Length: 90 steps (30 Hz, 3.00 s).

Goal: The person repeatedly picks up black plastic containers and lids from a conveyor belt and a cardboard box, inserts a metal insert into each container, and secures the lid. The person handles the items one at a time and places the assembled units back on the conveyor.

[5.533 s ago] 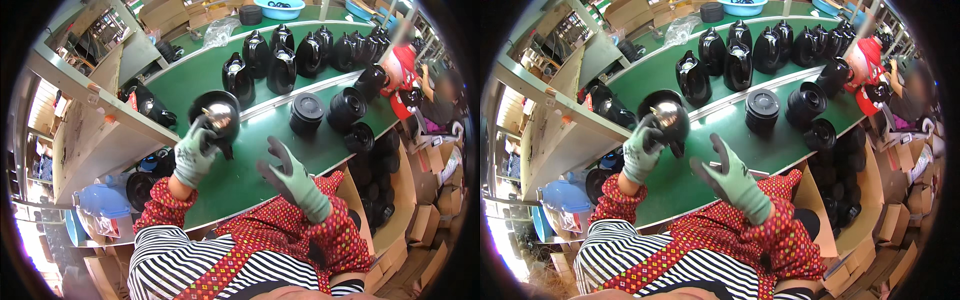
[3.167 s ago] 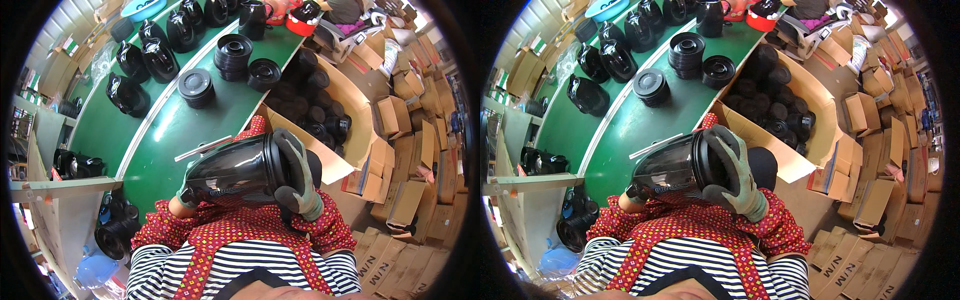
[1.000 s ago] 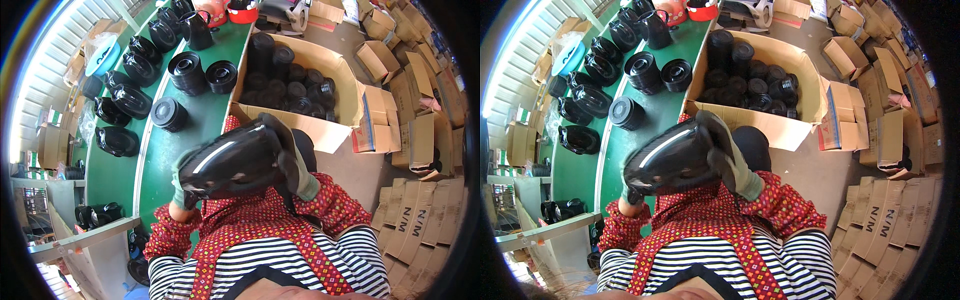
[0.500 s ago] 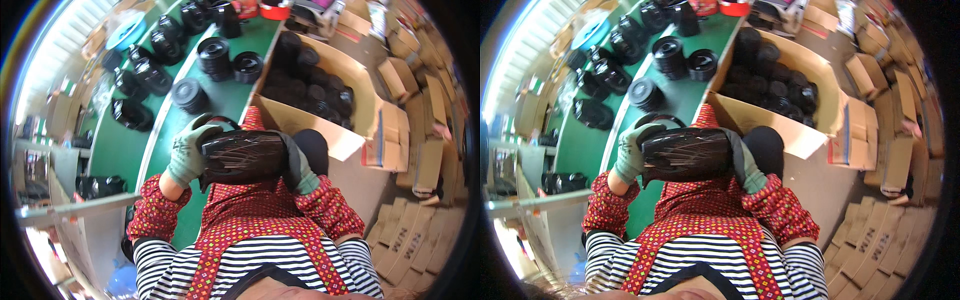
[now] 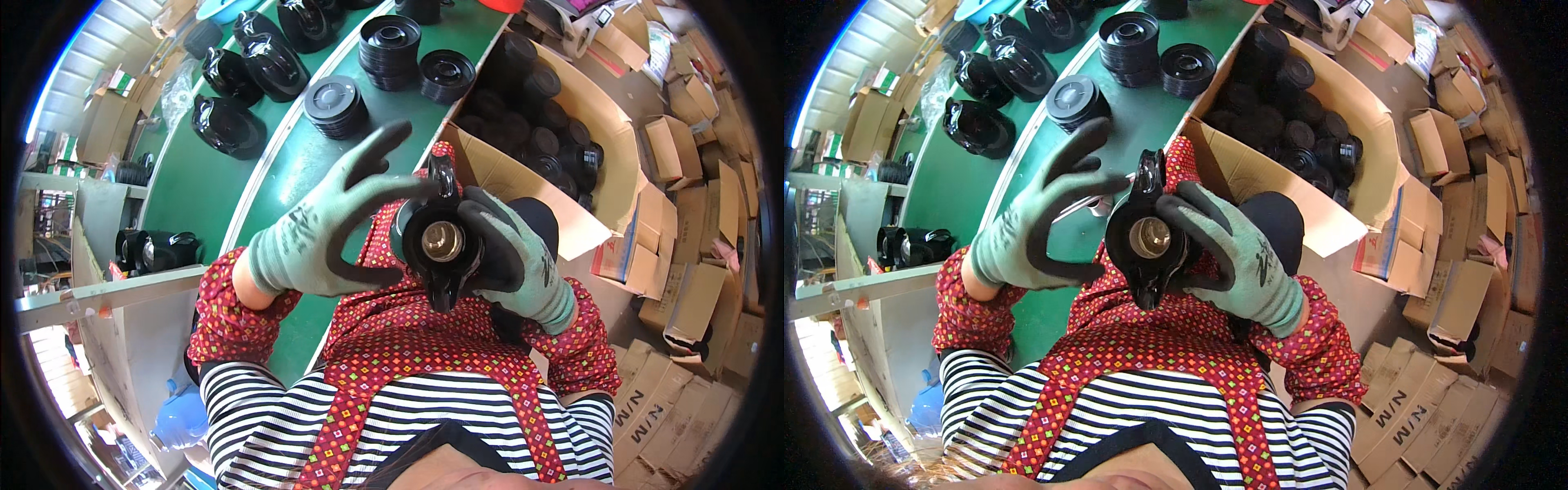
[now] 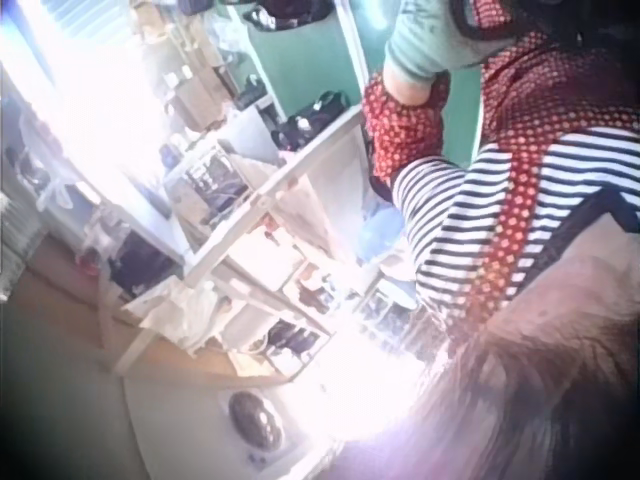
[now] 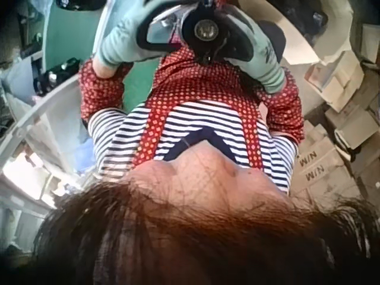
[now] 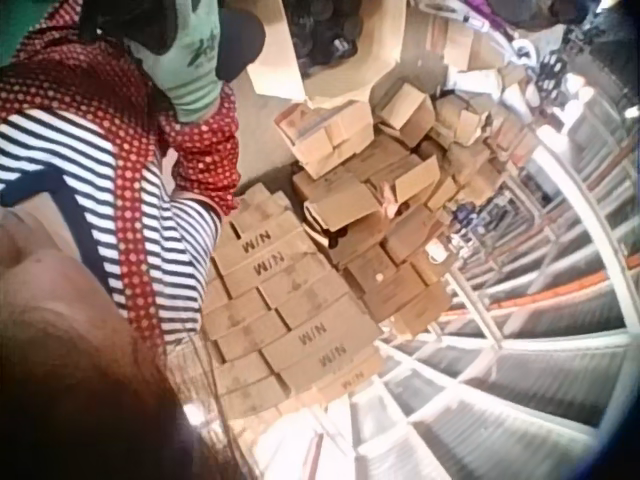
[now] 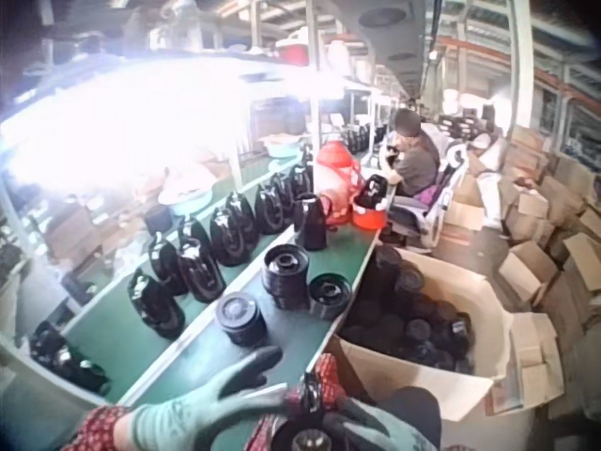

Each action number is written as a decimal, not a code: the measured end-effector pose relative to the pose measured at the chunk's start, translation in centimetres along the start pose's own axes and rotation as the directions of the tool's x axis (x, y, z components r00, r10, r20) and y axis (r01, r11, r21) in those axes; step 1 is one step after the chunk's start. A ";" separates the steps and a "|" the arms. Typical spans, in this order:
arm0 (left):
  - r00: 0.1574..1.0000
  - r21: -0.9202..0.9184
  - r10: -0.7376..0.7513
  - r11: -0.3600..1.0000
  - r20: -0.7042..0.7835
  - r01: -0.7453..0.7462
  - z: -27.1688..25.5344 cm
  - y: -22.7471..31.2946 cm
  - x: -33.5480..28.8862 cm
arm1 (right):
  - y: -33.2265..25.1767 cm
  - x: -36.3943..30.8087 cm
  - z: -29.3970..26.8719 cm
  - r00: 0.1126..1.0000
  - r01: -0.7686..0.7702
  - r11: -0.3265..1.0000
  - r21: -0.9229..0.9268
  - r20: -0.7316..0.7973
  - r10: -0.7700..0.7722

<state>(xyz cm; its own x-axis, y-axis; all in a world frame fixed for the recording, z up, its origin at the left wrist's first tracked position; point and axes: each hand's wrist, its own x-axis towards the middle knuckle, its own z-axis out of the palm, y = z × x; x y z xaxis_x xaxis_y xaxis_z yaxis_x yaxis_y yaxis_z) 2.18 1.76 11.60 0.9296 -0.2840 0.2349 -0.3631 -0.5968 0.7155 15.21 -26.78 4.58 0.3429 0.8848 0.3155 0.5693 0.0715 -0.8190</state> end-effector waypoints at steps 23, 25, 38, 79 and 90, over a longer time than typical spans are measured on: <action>0.939 0.284 0.343 0.899 0.018 -0.334 6.8 -3.0 4.4 | -2.5 0.2 -0.8 0.999 -0.022 0.899 -0.438 0.011 0.030; 0.942 0.274 0.330 0.913 -0.058 -0.303 7.1 -3.0 3.9 | -3.1 0.1 -1.4 0.998 -0.069 0.939 -0.338 -0.015 0.068; 0.848 -0.011 0.050 0.998 -0.527 -0.066 15.2 -1.0 -1.9 | 5.3 -3.2 1.5 0.547 -0.060 0.415 0.908 -0.318 0.775; 0.945 -0.499 0.308 0.839 0.107 -0.217 7.1 -6.4 14.5 | 18.8 2.8 0.1 0.969 0.046 0.978 0.202 -0.248 0.006; 0.984 -0.397 0.130 0.915 0.120 -0.073 10.7 -2.5 14.0 | 17.4 1.0 0.8 0.979 0.119 0.983 0.139 -0.184 -0.092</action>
<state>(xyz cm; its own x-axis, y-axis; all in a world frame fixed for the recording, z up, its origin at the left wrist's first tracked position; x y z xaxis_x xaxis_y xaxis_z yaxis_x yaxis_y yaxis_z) 15.46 -8.77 6.10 0.8601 -0.4472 0.2455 -0.3746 -0.2271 0.8990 24.83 -24.26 -9.72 0.4209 0.7743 0.4725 0.4964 0.2394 -0.8344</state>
